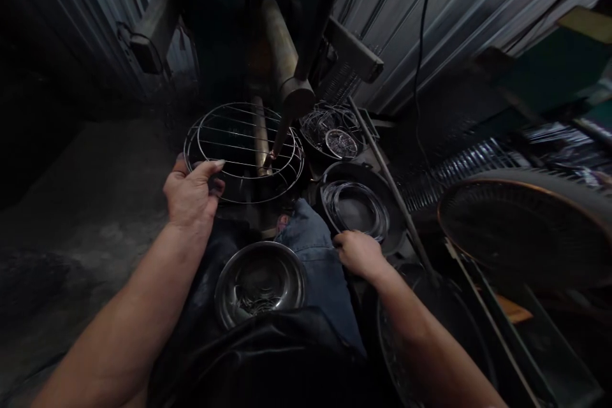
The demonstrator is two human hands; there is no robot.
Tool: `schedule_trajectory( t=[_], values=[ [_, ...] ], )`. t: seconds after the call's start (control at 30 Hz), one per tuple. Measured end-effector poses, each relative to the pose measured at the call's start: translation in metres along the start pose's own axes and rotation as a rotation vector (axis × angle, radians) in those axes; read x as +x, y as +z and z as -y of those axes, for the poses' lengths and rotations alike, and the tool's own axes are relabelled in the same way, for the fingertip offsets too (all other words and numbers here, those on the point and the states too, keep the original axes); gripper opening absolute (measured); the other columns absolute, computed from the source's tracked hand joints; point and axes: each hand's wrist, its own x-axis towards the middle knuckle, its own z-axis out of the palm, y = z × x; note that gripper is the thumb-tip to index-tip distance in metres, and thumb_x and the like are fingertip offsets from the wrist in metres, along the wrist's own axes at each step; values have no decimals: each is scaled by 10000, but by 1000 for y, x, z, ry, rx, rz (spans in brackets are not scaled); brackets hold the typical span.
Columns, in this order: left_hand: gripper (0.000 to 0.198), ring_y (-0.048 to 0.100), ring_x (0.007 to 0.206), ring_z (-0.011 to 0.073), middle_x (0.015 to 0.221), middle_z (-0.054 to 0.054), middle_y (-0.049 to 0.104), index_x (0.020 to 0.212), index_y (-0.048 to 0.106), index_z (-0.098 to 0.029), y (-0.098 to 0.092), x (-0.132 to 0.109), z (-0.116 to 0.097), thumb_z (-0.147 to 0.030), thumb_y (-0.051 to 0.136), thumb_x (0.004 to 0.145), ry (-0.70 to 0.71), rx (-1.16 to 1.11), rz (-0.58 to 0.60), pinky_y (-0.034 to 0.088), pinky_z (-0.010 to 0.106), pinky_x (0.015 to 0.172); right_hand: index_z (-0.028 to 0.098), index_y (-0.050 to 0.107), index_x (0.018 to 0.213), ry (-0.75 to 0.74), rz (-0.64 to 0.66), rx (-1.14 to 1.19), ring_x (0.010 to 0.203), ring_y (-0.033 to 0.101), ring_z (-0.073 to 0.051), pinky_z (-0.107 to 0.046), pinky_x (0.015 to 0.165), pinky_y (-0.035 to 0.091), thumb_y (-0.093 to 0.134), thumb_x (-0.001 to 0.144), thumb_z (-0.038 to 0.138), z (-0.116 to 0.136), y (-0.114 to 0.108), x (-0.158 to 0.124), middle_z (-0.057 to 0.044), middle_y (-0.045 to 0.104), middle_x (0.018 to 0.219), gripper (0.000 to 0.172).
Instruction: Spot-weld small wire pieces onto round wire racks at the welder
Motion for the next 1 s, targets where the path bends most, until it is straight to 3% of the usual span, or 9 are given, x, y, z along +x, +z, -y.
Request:
schedule_trajectory(
  t=[0.1,0.3,0.4,0.5,0.6,0.73,0.8,0.87,1.0],
  values=[
    [398,499,579,105,710,-12,516,685,480,-212,-2,-1,-2,-116,786,448,5,15,5,398,213,440,193,732,901,6,-4,72,936,668,-237,-284,716,436,490,837,169,-7,-1,3,-106,733,970,251],
    [406,492,561,101,683,-24,522,688,476,-215,-3,3,-1,-97,780,448,6,5,21,409,213,452,185,726,874,-61,109,481,867,656,-180,-226,700,428,556,817,201,-30,-1,2,-39,732,874,181],
    [391,472,536,93,659,-33,514,688,474,-200,1,2,0,-81,757,445,10,-8,8,391,211,442,187,731,956,56,36,430,876,653,-184,-232,699,432,533,849,218,-27,0,5,-54,732,921,228],
    [389,480,545,96,653,-34,514,683,470,-197,4,0,1,-86,758,446,4,-4,28,392,211,447,219,736,1003,103,-72,207,954,648,-212,-260,727,432,503,873,225,-16,3,10,-81,720,1021,266],
    [412,498,564,103,660,-34,517,680,464,-202,3,-1,1,-104,781,435,4,-5,19,399,208,452,199,733,958,55,-42,89,930,665,-225,-272,704,428,478,866,172,-8,8,12,-104,721,1004,272],
    [410,520,591,105,705,-28,540,721,501,-190,1,1,3,-138,794,438,-14,0,26,411,206,468,154,706,900,-15,8,229,875,676,-224,-271,709,432,503,827,115,-9,3,13,-113,732,893,219],
    [414,521,598,101,723,-26,548,746,516,-181,1,2,4,-147,795,442,-30,-4,39,413,203,475,164,706,885,-121,-61,424,838,669,-207,-266,722,446,512,826,130,-8,-10,15,-87,726,846,206],
    [417,524,605,96,739,-26,555,757,521,-177,3,2,6,-147,795,444,-36,-14,46,417,199,486,180,712,908,-282,-220,692,787,655,-183,-261,715,469,514,837,172,2,-29,19,-61,716,843,210],
    [423,543,618,96,765,-24,570,754,522,-172,7,-3,6,-146,805,441,-25,-9,40,421,199,496,191,723,897,-501,-589,1195,694,636,-150,-249,661,506,586,837,288,51,-60,40,-37,677,803,178]
  ],
)
